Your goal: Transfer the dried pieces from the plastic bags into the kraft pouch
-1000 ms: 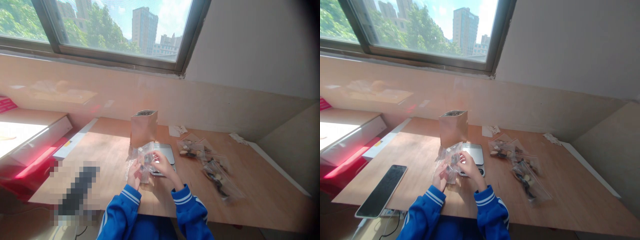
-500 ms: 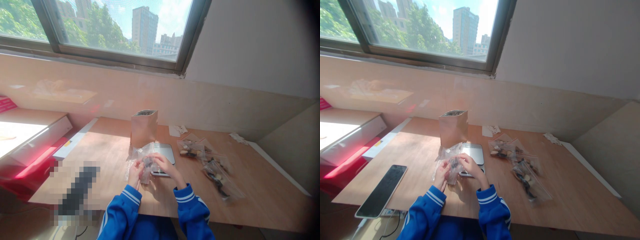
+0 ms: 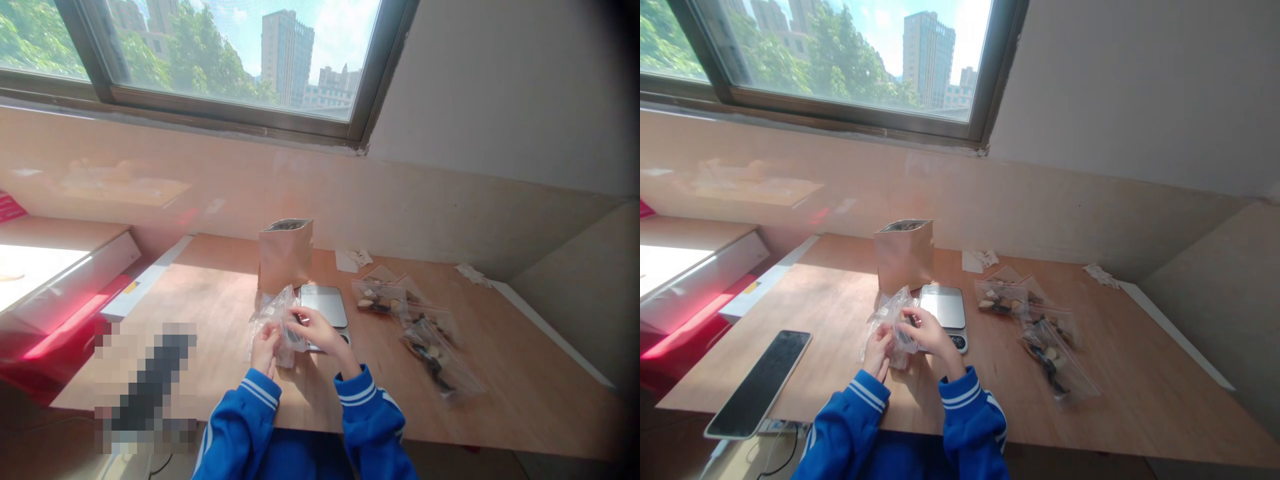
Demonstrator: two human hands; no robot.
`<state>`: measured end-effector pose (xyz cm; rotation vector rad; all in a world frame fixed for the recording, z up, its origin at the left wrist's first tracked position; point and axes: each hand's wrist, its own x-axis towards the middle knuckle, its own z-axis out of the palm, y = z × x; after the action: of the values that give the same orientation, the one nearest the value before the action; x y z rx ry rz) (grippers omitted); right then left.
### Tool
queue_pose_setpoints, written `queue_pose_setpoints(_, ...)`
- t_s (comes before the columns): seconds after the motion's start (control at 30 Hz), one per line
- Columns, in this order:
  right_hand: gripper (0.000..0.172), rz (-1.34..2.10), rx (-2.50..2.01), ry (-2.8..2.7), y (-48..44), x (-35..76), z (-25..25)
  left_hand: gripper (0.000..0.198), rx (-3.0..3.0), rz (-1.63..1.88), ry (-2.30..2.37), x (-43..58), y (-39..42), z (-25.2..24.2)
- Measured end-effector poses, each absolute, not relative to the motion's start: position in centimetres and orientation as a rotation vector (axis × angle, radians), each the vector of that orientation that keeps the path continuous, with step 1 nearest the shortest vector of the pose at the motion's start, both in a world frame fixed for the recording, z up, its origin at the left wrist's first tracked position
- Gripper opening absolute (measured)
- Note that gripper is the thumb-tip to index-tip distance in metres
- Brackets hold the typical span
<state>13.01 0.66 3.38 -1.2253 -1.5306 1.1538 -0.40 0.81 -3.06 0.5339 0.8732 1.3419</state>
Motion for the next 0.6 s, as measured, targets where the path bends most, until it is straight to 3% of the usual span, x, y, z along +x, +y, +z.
queue_pose_setpoints(0.37, 0.033, 1.060, -1.156, -1.492, 0.5, 12.7, 3.8, 0.032, 0.343, 1.351, 0.730, -0.7, 1.4, -3.7)
queue_pose_setpoints(0.6, 0.037, 0.967, -1.100, -1.183, 1.9, 13.6, 4.6, 0.030, 0.318, 1.371, 0.698, -0.6, 1.3, -3.2)
